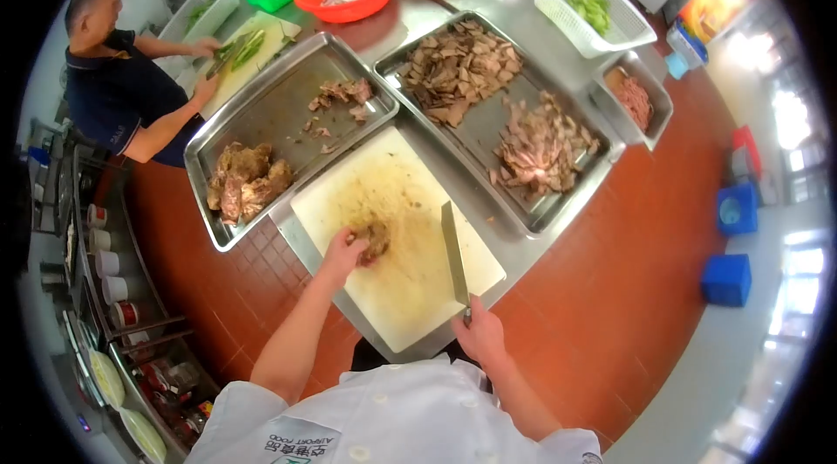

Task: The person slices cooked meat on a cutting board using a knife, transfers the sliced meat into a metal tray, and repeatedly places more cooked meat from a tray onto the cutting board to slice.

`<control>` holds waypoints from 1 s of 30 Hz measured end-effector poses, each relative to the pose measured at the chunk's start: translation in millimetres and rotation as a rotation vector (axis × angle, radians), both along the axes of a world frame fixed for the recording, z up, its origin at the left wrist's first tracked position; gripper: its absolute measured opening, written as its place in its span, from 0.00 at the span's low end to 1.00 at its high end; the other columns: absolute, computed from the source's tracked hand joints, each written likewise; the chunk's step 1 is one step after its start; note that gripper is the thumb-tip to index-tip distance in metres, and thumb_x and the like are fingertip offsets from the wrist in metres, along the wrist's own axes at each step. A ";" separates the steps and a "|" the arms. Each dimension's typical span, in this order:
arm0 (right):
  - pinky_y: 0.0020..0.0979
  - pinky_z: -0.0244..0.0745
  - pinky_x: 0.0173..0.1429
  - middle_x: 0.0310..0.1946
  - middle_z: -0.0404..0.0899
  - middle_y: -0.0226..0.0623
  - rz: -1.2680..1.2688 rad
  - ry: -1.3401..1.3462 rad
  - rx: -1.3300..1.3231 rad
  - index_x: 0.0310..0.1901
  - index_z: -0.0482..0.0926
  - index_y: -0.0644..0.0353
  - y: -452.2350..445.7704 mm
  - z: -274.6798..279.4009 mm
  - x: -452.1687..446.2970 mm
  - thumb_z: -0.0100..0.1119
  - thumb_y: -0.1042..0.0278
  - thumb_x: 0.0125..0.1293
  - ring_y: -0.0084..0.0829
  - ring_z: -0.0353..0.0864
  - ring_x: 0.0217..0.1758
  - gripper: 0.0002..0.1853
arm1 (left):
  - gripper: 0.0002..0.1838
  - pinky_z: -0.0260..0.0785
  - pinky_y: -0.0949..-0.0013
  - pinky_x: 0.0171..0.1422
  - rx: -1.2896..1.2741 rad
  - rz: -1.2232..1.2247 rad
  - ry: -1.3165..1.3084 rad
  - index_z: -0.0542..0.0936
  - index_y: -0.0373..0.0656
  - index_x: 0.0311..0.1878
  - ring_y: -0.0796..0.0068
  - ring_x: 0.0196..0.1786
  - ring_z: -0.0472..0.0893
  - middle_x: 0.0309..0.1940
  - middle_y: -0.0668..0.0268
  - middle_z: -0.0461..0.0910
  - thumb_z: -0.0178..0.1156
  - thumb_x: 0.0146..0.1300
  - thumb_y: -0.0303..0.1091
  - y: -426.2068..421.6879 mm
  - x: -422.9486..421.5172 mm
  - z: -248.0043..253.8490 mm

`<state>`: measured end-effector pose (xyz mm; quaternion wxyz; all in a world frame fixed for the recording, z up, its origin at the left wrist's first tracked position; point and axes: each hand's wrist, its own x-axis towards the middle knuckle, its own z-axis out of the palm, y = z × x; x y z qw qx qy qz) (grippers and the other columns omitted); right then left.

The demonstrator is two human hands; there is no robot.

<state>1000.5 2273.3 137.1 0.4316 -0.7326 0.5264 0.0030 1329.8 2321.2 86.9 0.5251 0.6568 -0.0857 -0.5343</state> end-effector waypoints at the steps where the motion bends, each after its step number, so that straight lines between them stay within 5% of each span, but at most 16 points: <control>1: 0.54 0.79 0.43 0.30 0.85 0.52 0.011 0.014 0.005 0.68 0.73 0.57 1.2 -3.7 -2.3 0.65 0.55 0.68 0.58 0.86 0.37 0.29 | 0.19 0.83 0.64 0.40 0.004 -0.023 0.057 0.74 0.35 0.64 0.64 0.37 0.88 0.49 0.52 0.84 0.61 0.74 0.30 6.5 -9.1 -2.1; 5: 0.51 0.82 0.48 0.36 0.87 0.53 0.028 -0.005 0.096 0.73 0.69 0.58 1.1 -13.2 -6.4 0.67 0.57 0.67 0.55 0.88 0.42 0.35 | 0.25 0.83 0.65 0.38 0.017 -0.074 0.037 0.71 0.34 0.70 0.65 0.37 0.89 0.47 0.52 0.84 0.62 0.74 0.31 30.5 -33.1 -31.4; 9: 0.42 0.81 0.38 0.35 0.87 0.45 -0.149 -0.229 0.280 0.73 0.70 0.61 3.0 -23.5 -6.1 0.68 0.65 0.69 0.40 0.87 0.32 0.32 | 0.26 0.84 0.61 0.45 0.161 -0.192 -0.126 0.74 0.35 0.71 0.62 0.42 0.91 0.48 0.51 0.86 0.65 0.73 0.33 28.9 -31.4 -3.1; 11: 0.36 0.79 0.33 0.34 0.86 0.42 -0.317 -0.223 0.556 0.72 0.71 0.62 -3.0 9.4 2.8 0.67 0.68 0.71 0.31 0.84 0.28 0.30 | 0.24 0.82 0.58 0.53 0.177 -0.264 -0.527 0.79 0.38 0.67 0.57 0.48 0.89 0.48 0.53 0.86 0.67 0.70 0.34 30.2 -34.9 0.6; 14: 0.31 0.75 0.27 0.32 0.84 0.38 -0.273 -0.158 0.477 0.68 0.75 0.65 -8.7 21.2 5.0 0.66 0.69 0.73 0.24 0.78 0.23 0.25 | 0.22 0.78 0.55 0.62 0.217 -0.320 -0.910 0.83 0.41 0.61 0.51 0.55 0.84 0.48 0.55 0.85 0.70 0.64 0.34 26.1 -38.7 23.8; 18: 0.31 0.74 0.28 0.28 0.82 0.35 -0.220 -0.187 0.298 0.64 0.79 0.65 -7.7 24.1 6.3 0.67 0.68 0.72 0.25 0.77 0.23 0.21 | 0.19 0.75 0.53 0.63 0.051 -0.227 -1.205 0.85 0.42 0.54 0.50 0.56 0.81 0.48 0.57 0.83 0.72 0.59 0.32 25.6 -44.6 20.4; 30: 0.43 0.79 0.43 0.30 0.83 0.45 0.002 -0.066 0.277 0.67 0.77 0.62 -10.0 7.5 9.9 0.68 0.54 0.71 0.44 0.84 0.33 0.29 | 0.17 0.76 0.54 0.60 -0.100 -0.331 -1.146 0.84 0.44 0.51 0.51 0.55 0.80 0.50 0.58 0.82 0.72 0.56 0.26 26.0 -58.5 20.1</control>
